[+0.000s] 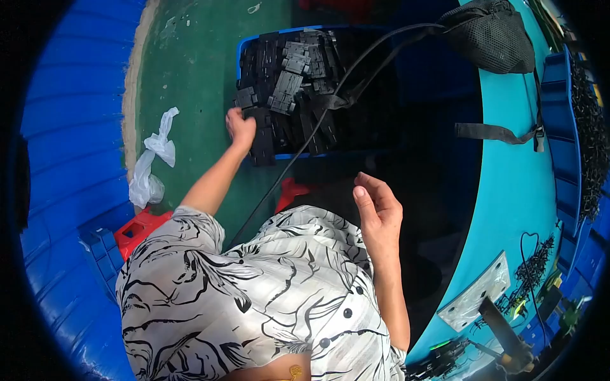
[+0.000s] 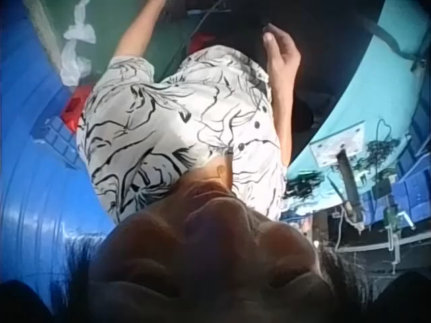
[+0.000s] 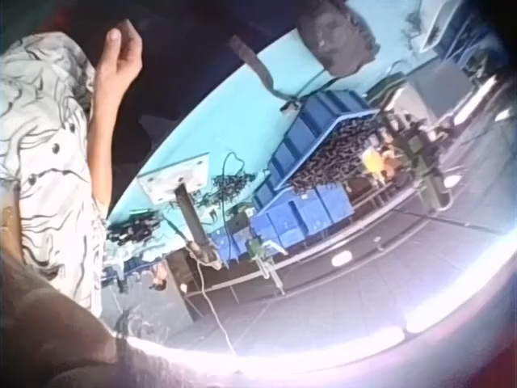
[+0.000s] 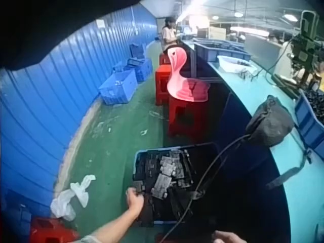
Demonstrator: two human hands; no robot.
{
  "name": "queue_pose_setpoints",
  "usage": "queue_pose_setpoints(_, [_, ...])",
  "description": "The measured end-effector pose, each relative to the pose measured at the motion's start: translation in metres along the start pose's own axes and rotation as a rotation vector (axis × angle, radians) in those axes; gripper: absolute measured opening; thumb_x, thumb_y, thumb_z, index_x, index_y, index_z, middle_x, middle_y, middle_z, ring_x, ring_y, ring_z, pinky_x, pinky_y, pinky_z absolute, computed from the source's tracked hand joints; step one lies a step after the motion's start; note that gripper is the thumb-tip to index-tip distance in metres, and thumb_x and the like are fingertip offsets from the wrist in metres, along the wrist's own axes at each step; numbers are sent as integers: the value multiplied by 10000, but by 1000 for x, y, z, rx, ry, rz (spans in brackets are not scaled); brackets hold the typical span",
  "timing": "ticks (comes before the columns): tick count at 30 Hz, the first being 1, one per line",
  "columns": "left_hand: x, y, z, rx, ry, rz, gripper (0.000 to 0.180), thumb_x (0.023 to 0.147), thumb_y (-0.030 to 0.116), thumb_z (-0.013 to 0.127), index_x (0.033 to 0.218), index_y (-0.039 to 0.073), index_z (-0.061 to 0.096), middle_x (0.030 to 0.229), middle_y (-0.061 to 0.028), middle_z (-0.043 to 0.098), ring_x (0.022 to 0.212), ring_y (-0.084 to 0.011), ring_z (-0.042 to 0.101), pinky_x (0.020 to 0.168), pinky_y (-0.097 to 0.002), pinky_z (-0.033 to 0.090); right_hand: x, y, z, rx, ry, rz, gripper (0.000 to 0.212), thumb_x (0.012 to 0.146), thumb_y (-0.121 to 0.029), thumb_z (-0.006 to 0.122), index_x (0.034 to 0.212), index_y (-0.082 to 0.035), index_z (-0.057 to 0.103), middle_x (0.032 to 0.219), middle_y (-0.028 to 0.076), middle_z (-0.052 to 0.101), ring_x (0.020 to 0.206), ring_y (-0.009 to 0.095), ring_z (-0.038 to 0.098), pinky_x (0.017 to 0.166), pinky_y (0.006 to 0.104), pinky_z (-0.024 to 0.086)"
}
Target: Assembling black plastic components of toy cars using an electric screwdriver at a workbench.
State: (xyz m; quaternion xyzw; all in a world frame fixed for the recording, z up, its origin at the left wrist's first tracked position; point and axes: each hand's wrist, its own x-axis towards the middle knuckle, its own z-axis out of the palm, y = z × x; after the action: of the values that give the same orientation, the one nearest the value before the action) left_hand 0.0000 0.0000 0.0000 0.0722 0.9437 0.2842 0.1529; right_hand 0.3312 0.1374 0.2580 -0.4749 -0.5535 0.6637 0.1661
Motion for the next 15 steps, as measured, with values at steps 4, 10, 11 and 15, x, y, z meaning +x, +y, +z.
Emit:
queue_pose_setpoints(4, [-53, 11, 11, 167, -24, -96, 904, 629, 204, 779, 1374, 113, 277, 1312, -186, 398, 1243, -384, 377, 1024, -515, 346, 5, -5, 2, -58, -45, -7, 349, 918, -206, 615, 1167, 38, 589, 1078, 120, 652, 975, 171, 612, 856, 279, 471])
queue_pose_setpoints(10, [-54, 18, 21, 255, 88, -221, 929, 662, 260, 799, 1405, 138, 255, 1306, -151, 437, 1235, -340, 404, 1005, -499, 353, -3, -5, 2, -57, -33, -22, 352, 919, -207, 613, 1164, 44, 588, 1076, 127, 652, 980, 174, 613, 857, 280, 472])
queue_pose_setpoints(11, [-52, 14, 21, 257, 89, -222, 929, 662, 260, 799, 1405, 138, 255, 1306, -151, 437, 1235, -340, 404, 1005, -499, 353, -4, -4, 2, -39, -27, -25, 352, 919, -207, 613, 1164, 44, 588, 1076, 127, 652, 981, 176, 614, 857, 281, 473])
queue_pose_setpoints(15, [-44, 4, 15, 252, 81, -175, 667, 694, 306, 777, 1248, 108, 462, 1239, -122, 523, 1202, -330, 445, 979, -503, 381, -6, -2, 3, -43, -25, -16, 350, 918, -205, 613, 1164, 43, 589, 1079, 128, 651, 984, 178, 614, 856, 283, 474])
